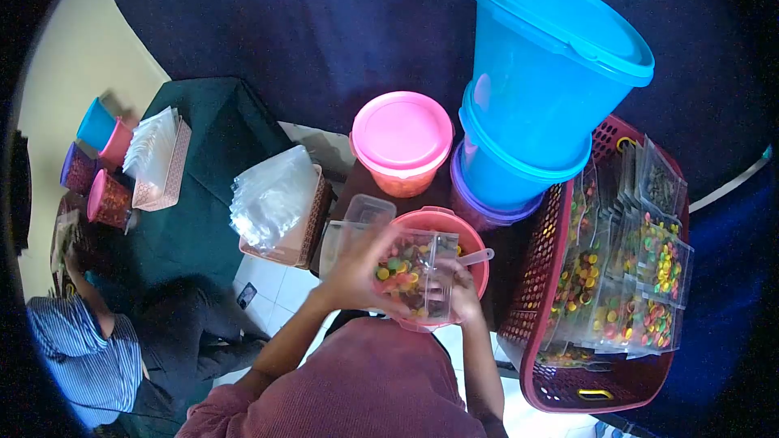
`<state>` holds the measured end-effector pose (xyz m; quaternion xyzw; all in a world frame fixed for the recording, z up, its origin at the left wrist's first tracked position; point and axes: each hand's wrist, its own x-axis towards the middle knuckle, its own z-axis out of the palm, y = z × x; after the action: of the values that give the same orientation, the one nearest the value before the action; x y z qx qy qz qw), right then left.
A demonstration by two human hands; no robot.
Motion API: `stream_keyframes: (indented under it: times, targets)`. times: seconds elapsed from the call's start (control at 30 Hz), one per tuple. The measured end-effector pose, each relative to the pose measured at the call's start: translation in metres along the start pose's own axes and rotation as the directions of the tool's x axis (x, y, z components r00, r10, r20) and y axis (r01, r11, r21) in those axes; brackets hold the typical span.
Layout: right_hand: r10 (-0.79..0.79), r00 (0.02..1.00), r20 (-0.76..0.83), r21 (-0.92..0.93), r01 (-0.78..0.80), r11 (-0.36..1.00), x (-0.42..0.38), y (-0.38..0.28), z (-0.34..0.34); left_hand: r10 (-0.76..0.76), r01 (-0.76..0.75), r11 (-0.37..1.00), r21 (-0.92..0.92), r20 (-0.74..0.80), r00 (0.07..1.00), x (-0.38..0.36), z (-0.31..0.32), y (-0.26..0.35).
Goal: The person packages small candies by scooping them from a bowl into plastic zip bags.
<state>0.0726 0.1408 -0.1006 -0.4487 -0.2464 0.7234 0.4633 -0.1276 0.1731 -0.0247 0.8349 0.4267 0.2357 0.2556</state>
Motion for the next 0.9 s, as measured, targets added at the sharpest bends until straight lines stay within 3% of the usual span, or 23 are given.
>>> stream_keyframes:
  times: [0.07, 0.13, 0.17, 0.2, 0.27, 0.3, 0.37, 0.5, 0.57, 0.6, 0.67, 0.7, 0.73, 0.8, 0.83, 0.87, 0.9]
  targets:
    - [0.005, 0.999, -0.034, -0.031, -0.007, 1.0, 0.001, -0.001, -0.002, -0.144, 0.118, 0.988, -0.103, -0.306, 0.941, -0.017, -0.011, -0.024]
    - [0.01, 1.0, -0.017, -0.035, -0.011, 0.999, 0.004, 0.003, -0.01, -0.264, 0.191, 0.964, -0.187, -0.554, 0.79, -0.041, 0.001, -0.078]
    - [-0.026, 0.998, 0.064, 0.049, 0.023, 0.999, 0.006, 0.007, -0.015, -0.65, 0.224, 0.607, -0.762, -0.314, 0.692, -0.047, -0.005, -0.071]
    - [-0.068, 0.988, 0.14, 0.137, 0.048, 0.989, 0.008, 0.01, -0.017, -0.768, 0.386, 0.507, -0.771, -0.2, 0.609, -0.056, -0.01, -0.081]
    - [-0.008, 0.998, 0.067, 0.063, 0.004, 0.998, 0.008, 0.006, -0.012, -0.776, 0.371, 0.204, -0.906, 0.082, 0.626, -0.076, -0.01, -0.1]
    - [0.004, 0.999, 0.049, 0.064, -0.007, 0.998, 0.006, 0.004, -0.01, -0.777, 0.37, 0.205, -0.906, 0.079, 0.625, -0.079, -0.011, -0.098]
    - [0.034, 0.999, 0.014, 0.054, -0.035, 0.998, 0.008, 0.004, -0.011, -0.688, 0.449, 0.16, -0.879, 0.227, 0.69, -0.082, -0.011, -0.089]
    - [-0.121, 0.993, -0.019, -0.122, 0.117, 0.986, 0.007, 0.004, -0.004, -0.681, 0.392, 0.274, -0.878, 0.111, 0.724, -0.079, -0.004, -0.088]
    - [-0.076, 0.974, -0.211, -0.02, 0.074, 0.997, 0.012, 0.006, -0.006, -0.669, 0.395, 0.274, -0.877, 0.121, 0.733, -0.079, -0.002, -0.091]
    - [-0.078, 0.973, -0.217, -0.02, 0.076, 0.997, 0.012, 0.003, -0.003, -0.659, 0.4, 0.278, -0.873, 0.129, 0.741, -0.078, -0.002, -0.092]
    - [0.002, 0.983, -0.181, 0.222, 0.039, 0.974, 0.008, -0.006, 0.007, -0.66, 0.403, 0.28, -0.871, 0.13, 0.74, -0.079, -0.001, -0.094]
    - [-0.014, 0.988, -0.151, 0.066, 0.024, 0.998, 0.003, -0.009, 0.01, -0.665, 0.405, 0.284, -0.869, 0.126, 0.736, -0.079, 0.0, -0.095]
    - [-0.016, 0.987, -0.158, 0.069, 0.027, 0.997, 0.002, -0.008, 0.012, -0.66, 0.408, 0.284, -0.868, 0.131, 0.739, -0.079, 0.0, -0.095]
    - [-0.221, 0.966, -0.137, -0.416, 0.146, 0.897, 0.001, -0.006, 0.018, -0.673, 0.395, 0.283, -0.874, 0.112, 0.731, -0.077, -0.002, -0.092]
    - [-0.123, 0.97, -0.208, -0.415, 0.026, 0.91, 0.002, -0.008, 0.018, -0.669, 0.397, 0.285, -0.873, 0.115, 0.734, -0.076, -0.005, -0.088]
    - [-0.126, 0.969, -0.212, -0.412, 0.028, 0.911, 0.005, -0.002, 0.015, -0.646, 0.336, 0.307, -0.891, 0.064, 0.76, -0.075, -0.01, -0.082]
    - [-0.244, 0.952, -0.184, -0.432, 0.144, 0.89, 0.013, 0.008, 0.009, -0.622, 0.271, 0.327, -0.905, 0.01, 0.783, -0.074, -0.017, -0.073]
